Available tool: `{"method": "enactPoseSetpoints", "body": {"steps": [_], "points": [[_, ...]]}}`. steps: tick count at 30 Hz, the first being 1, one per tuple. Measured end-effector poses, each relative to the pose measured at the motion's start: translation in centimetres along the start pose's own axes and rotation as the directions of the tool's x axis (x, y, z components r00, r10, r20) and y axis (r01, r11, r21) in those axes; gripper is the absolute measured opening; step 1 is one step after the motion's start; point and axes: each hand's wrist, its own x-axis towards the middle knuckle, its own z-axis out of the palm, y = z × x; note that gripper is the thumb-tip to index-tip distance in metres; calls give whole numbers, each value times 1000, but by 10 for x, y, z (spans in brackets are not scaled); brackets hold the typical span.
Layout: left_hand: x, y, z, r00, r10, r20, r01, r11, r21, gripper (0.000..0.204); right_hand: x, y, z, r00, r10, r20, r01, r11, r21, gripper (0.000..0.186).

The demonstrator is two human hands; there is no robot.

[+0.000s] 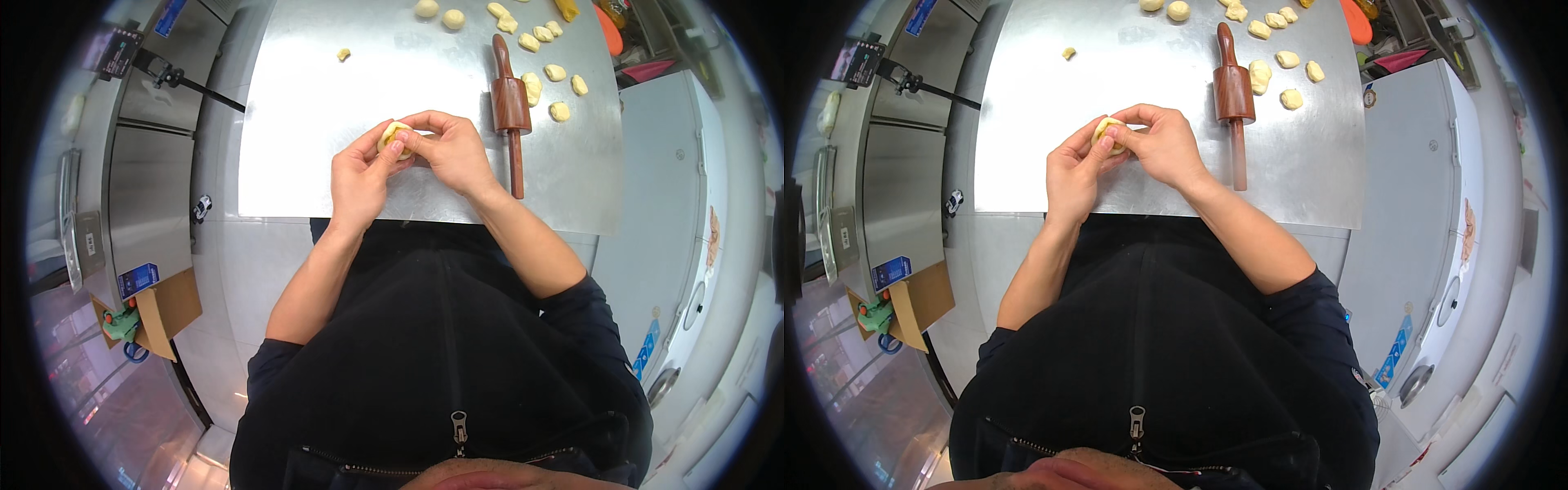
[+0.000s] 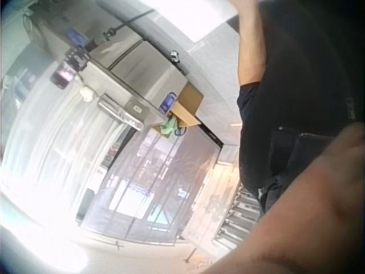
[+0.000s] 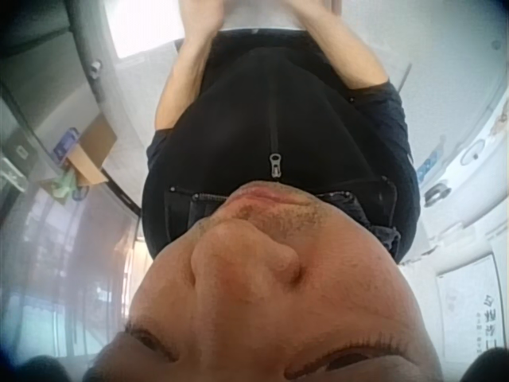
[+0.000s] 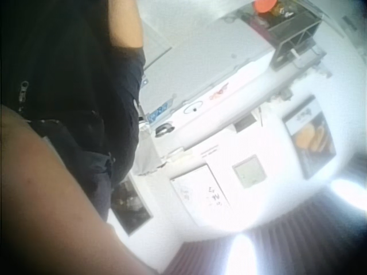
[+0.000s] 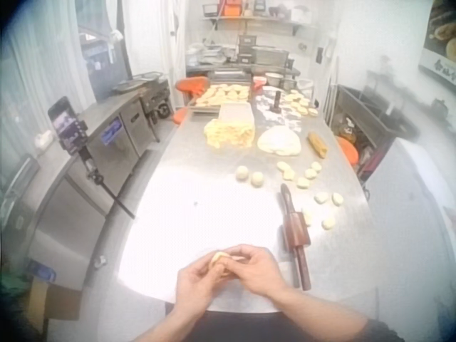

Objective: The person repeatedly takes small dough balls, flattens them, places a yellow filling inside, and seals them into round pastries. They also roll some dough balls flat with a rolling pin and place finished pastries on a tray.

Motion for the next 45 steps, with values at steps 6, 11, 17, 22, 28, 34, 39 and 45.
{"method": "enactPoseSetpoints", "body": {"steps": [6,11,17,22,28,34,39,45], "points": [[5,4,-1,1000,2,8,-2,1000,26,41,1,-6,-9,998,-60,36,62,996,-61,26],[-3,5,4,999,-25,23,27,996,-89,44,-5,-6,-10,990,-131,-44,132,991,12,39],[2,5,-19,944,-146,297,245,911,-333,39,4,-16,-26,815,-527,243,567,634,-525,85],[9,6,-13,901,-297,317,392,871,-296,37,20,-17,-23,803,-322,502,587,575,-569,80],[-7,15,9,985,-61,161,125,898,-422,41,12,-16,-3,779,-517,354,618,543,-569,64],[-2,18,16,994,-104,19,104,939,-328,41,12,-17,5,756,-581,301,630,521,-576,63],[-2,27,13,988,-126,95,137,983,-125,42,11,-14,1,773,-545,326,582,402,-707,56],[3,33,-5,966,-194,170,251,858,-448,47,11,-4,3,688,-671,275,667,435,-605,46]]}}
